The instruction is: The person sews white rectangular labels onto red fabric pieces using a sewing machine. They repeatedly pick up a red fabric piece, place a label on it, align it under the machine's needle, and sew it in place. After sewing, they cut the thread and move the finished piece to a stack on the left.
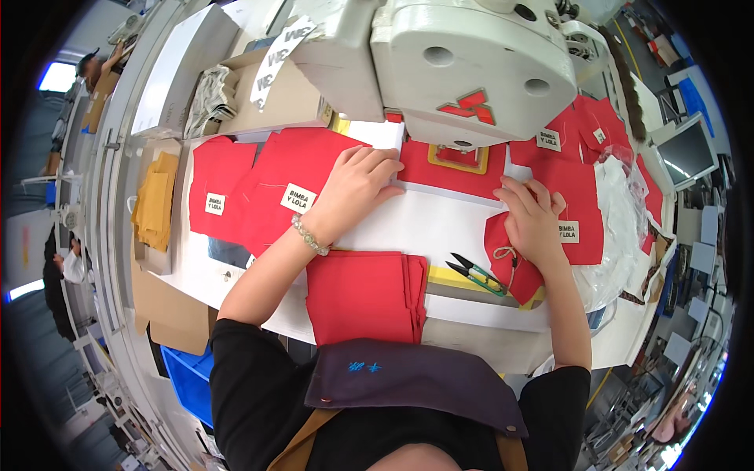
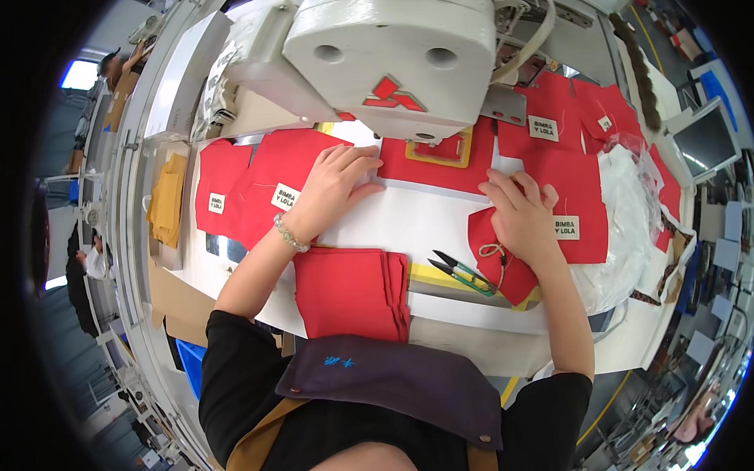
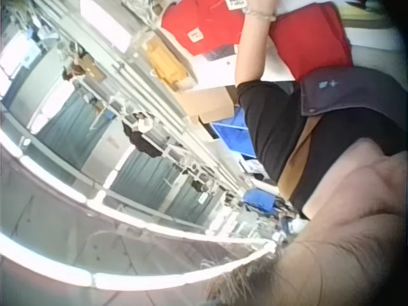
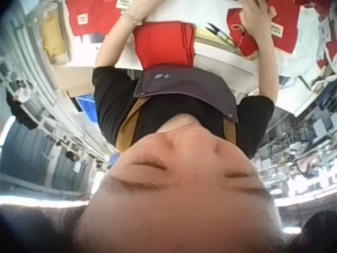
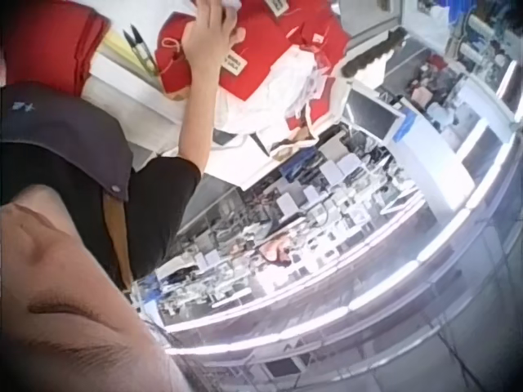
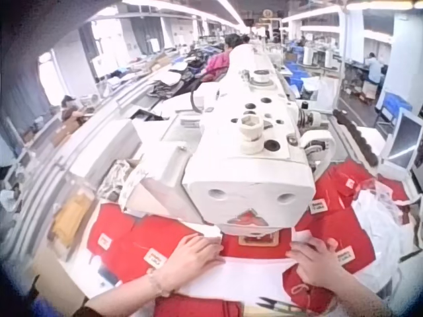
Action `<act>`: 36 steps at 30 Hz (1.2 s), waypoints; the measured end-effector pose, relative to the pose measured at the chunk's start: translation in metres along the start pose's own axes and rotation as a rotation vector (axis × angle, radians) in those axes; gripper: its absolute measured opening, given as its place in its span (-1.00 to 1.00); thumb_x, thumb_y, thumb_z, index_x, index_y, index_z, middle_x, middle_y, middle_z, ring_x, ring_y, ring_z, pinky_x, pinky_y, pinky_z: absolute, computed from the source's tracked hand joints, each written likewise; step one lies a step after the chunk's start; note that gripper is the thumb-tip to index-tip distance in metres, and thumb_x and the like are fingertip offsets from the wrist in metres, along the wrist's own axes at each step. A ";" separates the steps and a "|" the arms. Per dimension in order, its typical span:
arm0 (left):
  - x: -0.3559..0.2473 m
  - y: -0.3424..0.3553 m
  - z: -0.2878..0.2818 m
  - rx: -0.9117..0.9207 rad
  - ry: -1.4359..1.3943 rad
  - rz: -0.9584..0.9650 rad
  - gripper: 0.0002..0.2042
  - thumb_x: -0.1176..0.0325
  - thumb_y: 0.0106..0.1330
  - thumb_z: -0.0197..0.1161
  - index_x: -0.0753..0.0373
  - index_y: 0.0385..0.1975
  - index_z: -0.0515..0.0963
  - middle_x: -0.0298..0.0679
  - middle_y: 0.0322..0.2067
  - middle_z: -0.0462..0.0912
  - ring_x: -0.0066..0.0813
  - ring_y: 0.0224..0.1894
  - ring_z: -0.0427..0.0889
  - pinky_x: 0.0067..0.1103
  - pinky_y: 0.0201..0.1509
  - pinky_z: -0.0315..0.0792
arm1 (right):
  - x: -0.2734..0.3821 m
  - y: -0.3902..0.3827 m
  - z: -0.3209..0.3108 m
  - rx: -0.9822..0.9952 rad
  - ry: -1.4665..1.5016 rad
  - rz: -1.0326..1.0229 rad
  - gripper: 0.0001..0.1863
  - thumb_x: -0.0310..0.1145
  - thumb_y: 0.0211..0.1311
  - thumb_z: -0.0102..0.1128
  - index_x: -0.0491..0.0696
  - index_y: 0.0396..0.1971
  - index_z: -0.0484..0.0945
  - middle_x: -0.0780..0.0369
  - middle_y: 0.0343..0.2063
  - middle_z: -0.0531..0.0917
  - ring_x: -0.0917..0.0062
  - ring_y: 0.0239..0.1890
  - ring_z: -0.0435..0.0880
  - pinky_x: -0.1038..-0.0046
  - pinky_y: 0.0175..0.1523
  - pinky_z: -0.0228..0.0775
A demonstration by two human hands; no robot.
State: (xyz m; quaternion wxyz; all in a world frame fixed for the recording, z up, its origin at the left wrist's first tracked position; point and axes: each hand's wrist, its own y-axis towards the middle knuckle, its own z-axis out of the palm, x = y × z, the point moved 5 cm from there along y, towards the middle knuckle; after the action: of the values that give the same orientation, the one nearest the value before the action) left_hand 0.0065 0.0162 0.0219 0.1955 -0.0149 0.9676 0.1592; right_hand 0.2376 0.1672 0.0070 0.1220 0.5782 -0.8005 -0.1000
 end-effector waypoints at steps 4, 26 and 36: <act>0.000 0.000 -0.001 0.005 -0.008 0.015 -0.73 0.33 0.15 0.35 0.24 -0.17 0.57 -0.24 -0.01 0.58 -0.29 -0.05 0.54 -0.37 0.19 0.33 | 0.000 -0.001 -0.002 -0.006 -0.020 0.002 -0.56 -0.47 -0.13 0.21 0.10 -0.12 0.60 0.46 0.10 0.53 0.51 0.10 0.40 0.27 0.13 -0.01; -0.010 -0.010 0.007 0.025 0.328 0.205 -0.79 0.45 0.17 0.22 0.24 -0.19 0.60 -0.20 0.01 0.57 -0.36 0.04 0.56 -0.24 0.31 0.33 | 0.001 -0.003 -0.005 -0.088 -0.036 -0.068 -0.62 -0.46 -0.13 0.25 0.09 -0.19 0.65 0.52 0.09 0.59 0.54 0.04 0.46 0.34 0.08 -0.02; -0.012 -0.011 0.004 0.015 0.339 0.191 -0.77 0.48 0.17 0.21 0.24 -0.17 0.60 -0.20 0.00 0.57 -0.36 0.05 0.55 -0.26 0.29 0.33 | 0.003 -0.001 -0.006 -0.068 -0.039 -0.066 -0.62 -0.45 -0.12 0.26 0.09 -0.18 0.65 0.52 0.08 0.59 0.55 0.04 0.46 0.34 0.07 -0.02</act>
State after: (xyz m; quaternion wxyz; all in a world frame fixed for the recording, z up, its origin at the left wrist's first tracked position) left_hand 0.0204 0.0070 0.0200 0.0137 0.0517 0.9849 0.1648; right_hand 0.2397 0.1638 0.0122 0.1229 0.5977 -0.7793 -0.1423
